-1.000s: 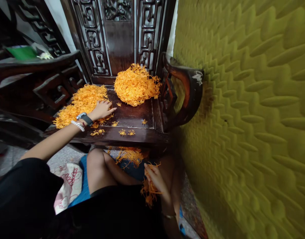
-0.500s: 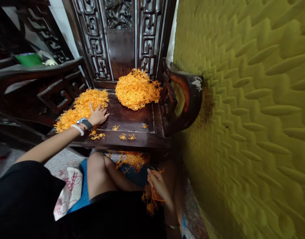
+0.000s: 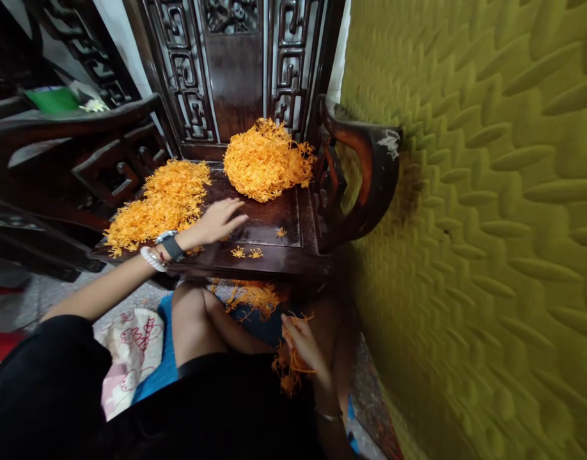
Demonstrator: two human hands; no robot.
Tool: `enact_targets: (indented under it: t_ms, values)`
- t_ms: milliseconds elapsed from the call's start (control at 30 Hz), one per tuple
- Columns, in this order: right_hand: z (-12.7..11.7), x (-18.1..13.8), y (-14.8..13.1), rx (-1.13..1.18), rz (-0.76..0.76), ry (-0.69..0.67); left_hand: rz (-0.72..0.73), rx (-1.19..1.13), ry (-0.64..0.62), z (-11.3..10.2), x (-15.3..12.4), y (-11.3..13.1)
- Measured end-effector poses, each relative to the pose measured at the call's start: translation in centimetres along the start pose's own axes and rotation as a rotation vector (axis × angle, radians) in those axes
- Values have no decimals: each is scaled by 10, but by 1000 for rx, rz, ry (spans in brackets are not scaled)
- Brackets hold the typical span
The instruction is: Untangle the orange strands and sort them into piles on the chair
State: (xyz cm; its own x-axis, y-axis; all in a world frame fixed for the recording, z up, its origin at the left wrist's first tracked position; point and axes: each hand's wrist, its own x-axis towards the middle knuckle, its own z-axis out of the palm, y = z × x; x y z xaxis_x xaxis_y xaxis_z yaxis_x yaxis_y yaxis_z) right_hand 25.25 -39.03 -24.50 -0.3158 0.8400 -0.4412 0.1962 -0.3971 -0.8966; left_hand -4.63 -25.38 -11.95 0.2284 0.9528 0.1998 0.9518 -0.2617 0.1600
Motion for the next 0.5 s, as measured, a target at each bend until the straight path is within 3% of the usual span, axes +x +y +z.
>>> enact_targets:
  t_ms: [133,233,333,500]
  values:
    - [0,4,1,6,-15,-13,250,-8,13,31,-4,91]
    - [2,6,3,1,-3,-22,271,-1,28,60,6,128]
    - [3,4,4,-7,5,-27,221,0,19,73,20,123]
    - [-4,-6,5,-5,11,-26,151,67,4,55,9,57]
